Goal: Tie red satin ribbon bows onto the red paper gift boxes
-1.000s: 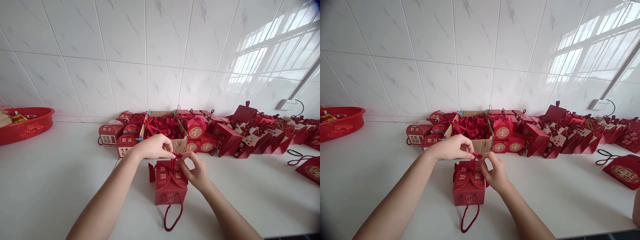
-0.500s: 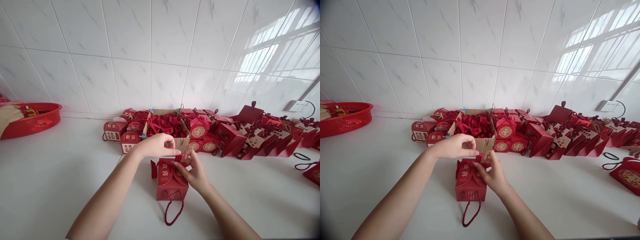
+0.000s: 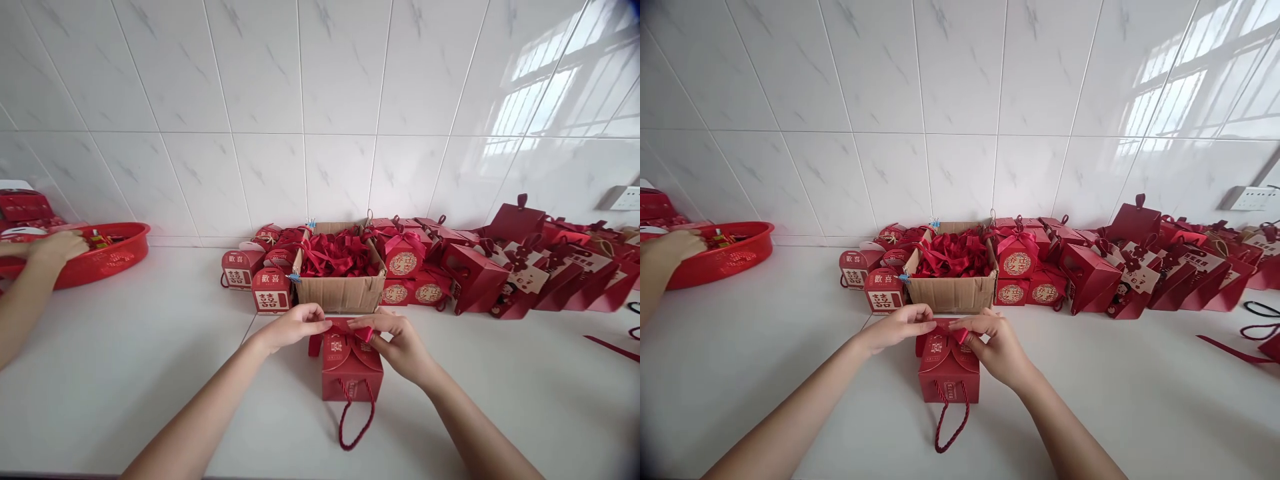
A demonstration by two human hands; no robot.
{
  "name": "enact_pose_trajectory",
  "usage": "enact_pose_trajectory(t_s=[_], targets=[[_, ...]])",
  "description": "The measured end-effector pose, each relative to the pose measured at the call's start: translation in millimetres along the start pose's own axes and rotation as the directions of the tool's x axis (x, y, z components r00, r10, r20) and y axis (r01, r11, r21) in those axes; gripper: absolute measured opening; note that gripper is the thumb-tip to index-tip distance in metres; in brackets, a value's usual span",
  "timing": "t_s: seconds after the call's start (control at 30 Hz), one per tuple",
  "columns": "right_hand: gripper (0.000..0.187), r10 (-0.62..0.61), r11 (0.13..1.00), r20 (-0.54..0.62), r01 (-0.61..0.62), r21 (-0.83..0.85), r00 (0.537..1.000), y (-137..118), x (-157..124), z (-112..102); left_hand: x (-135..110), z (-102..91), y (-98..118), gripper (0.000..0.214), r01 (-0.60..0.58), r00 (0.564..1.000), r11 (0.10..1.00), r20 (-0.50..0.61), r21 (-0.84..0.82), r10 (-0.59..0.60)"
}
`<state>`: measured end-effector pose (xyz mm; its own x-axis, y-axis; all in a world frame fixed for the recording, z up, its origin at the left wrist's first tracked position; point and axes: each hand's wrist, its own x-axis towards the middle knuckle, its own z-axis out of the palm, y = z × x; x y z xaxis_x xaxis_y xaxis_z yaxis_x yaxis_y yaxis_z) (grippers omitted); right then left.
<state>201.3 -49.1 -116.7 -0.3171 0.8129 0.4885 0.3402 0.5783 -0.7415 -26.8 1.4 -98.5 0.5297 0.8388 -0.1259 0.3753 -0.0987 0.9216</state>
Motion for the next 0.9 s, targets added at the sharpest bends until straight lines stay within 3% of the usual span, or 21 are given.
enact_pose_trajectory(t_s=[0.2,0.3,0.47,0.7,0.9], targets=[[0.024,0.053,0.994,0.122,-0.064,0.088,0.991,-15,-2,-2,-3,3.2,-9,0.043,0.118,0.988,0.977,0.123,-0.176,-0.097],[0.027,0.107,0.984,0.079,-0.117,0.133,0.991,-15,-2,6,-1,3.6,-13,0.038,0.123,0.989,0.951,0.116,-0.283,-0.093],[0.031,0.208,0.953,-0.036,-0.194,0.232,0.978,-7,-2,19,-5,-2.6,-10,0.024,0.034,0.999,0.935,0.051,-0.352,-0.017],[0.032,0.244,0.924,-0.087,-0.204,0.323,0.966,-4,1,26,-16,-13.4,2,0.025,-0.051,0.991,0.946,0.099,-0.319,0.087],[0.034,0.271,0.908,-0.126,-0.210,0.362,0.954,-6,5,30,-22,-11.2,20,0.026,-0.103,0.987,0.950,0.091,-0.293,0.135]])
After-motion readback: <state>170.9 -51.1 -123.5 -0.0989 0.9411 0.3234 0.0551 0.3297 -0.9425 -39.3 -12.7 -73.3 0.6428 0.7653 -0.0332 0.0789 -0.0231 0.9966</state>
